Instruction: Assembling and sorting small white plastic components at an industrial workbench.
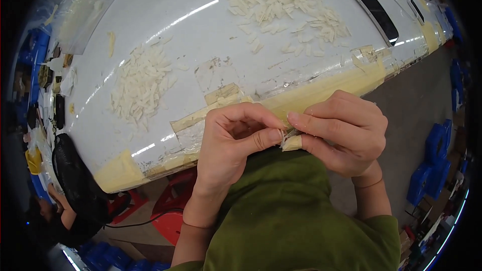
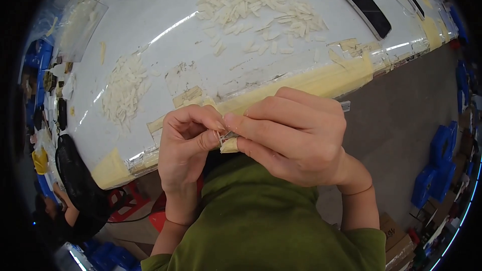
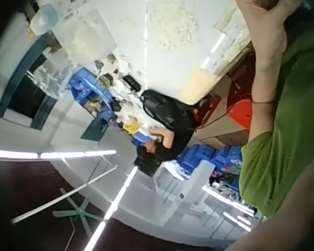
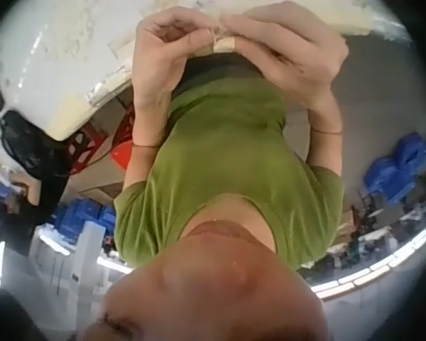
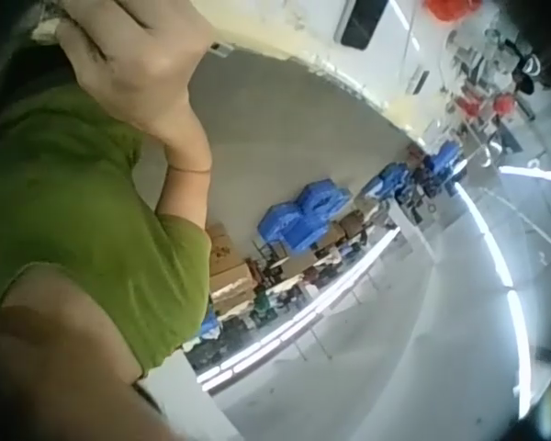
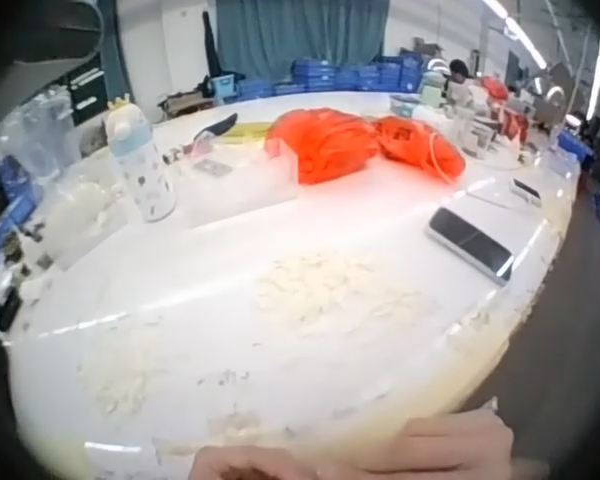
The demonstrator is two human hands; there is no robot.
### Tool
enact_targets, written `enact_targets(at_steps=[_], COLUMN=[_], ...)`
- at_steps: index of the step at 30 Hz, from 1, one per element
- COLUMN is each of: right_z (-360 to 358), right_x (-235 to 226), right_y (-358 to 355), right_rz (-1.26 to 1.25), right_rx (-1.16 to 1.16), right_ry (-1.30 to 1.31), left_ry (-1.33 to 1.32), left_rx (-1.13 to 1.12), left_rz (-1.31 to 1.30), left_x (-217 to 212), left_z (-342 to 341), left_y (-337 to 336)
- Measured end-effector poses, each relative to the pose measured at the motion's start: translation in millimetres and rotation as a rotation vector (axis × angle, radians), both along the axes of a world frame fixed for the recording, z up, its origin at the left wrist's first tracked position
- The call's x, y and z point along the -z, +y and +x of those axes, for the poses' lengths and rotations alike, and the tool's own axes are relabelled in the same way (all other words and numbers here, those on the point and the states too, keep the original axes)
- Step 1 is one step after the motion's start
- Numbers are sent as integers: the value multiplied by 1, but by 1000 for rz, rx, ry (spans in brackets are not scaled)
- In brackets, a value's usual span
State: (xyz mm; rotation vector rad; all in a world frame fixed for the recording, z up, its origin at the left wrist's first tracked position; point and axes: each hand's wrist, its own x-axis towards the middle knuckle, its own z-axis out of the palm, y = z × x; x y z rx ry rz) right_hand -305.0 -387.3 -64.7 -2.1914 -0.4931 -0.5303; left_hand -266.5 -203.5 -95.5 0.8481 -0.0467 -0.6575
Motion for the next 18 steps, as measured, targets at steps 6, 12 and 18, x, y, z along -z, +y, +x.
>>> enact_targets(at_steps=[6,12,18], right_z=[2,0,-4], right_x=[2,-2,-4], right_y=[-1,2,0], right_rz=[40,98,64], right_rx=[-16,-32,-22], right_ry=[42,60,52], left_ry=[67,84,95], left_rx=[15,57,73], left_rz=[-86,-146,-99], left_x=[4,6,2], left_z=[0,-2,-3], left_y=[-2,2,4])
